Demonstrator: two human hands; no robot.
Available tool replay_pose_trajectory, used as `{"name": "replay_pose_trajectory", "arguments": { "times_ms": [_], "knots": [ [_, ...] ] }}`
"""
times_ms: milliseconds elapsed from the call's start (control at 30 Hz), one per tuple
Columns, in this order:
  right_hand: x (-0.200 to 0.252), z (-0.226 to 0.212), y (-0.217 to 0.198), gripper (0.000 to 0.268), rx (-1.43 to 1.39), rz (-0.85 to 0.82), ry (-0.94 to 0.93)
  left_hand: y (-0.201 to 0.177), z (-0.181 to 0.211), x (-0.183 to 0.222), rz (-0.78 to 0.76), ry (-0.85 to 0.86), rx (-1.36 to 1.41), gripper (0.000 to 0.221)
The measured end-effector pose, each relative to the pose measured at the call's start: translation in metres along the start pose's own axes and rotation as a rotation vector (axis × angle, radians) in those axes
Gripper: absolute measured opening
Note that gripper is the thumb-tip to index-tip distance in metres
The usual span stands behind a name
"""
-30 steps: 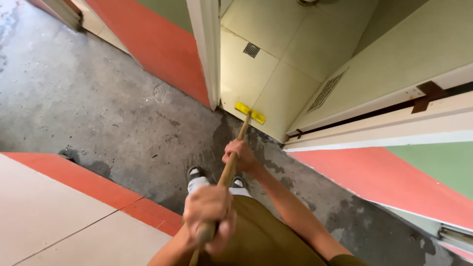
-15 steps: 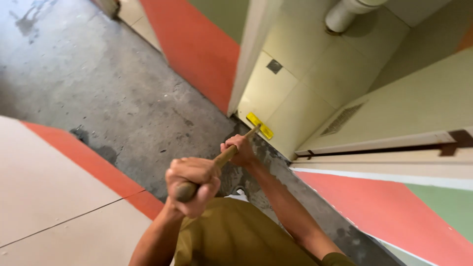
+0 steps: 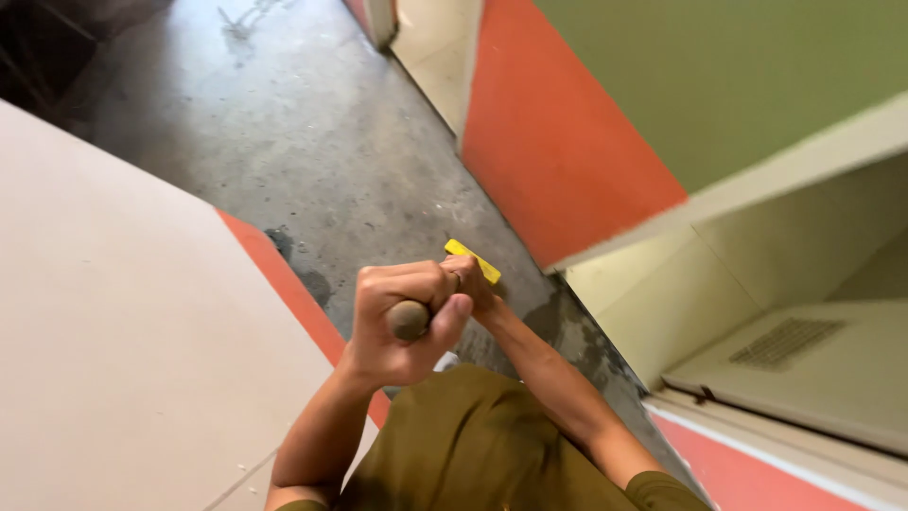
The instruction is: Scrubbing a restroom floor with a long-handled brush and washing hands.
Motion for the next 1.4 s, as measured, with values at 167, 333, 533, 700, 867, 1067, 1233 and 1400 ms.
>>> {"name": "replay_pose_trajectory", "arguments": {
  "times_ms": [167,333,533,700,867,1067,1233,1400],
  "knots": [
    [-0.077,0.027,0.072,0.027,0.145,-0.019,0.066,-0.067,-0.032,-0.036,0.067,0.053,-0.326,0.018],
    [-0.157,0.056,0.102,0.022,0.319,-0.022,0.141,-0.12,-0.124,-0.028,0.155,-0.068,-0.651,0.038],
    [-0.256,0.008,0.107,0.033,-0.14,-0.081,-0.455,-0.175,-0.215,-0.057,0.329,-0.129,-0.752,0.018],
    [-0.343,-0.012,0.083,0.026,-0.013,0.154,-0.537,-0.202,-0.266,-0.141,0.25,-0.063,-0.716,0.046],
    [-0.449,0.036,0.087,0.021,0.227,0.187,-0.605,-0.25,-0.34,-0.249,0.042,-0.168,-0.784,0.024],
    [-0.541,0.115,0.108,0.018,0.226,-0.084,-0.496,-0.287,-0.422,-0.359,-0.25,-0.26,-0.771,0.019],
    [-0.64,0.145,0.13,0.016,0.208,-0.087,-0.32,-0.339,-0.475,-0.45,-0.356,-0.106,-0.822,0.03],
    [-0.747,0.197,0.163,0.06,0.279,0.134,-0.221,-0.41,-0.527,-0.539,-0.269,-0.028,-0.653,0.057]
  ]
}}
Point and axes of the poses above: each hand's wrist, its own x-axis away from the middle knuckle, its own y-axis out of the palm, z = x × y, the point moved 10 cm from there along -x, towards the middle knuckle, and after that the axes turned 6 degrees about z, right-handed, at the moved point
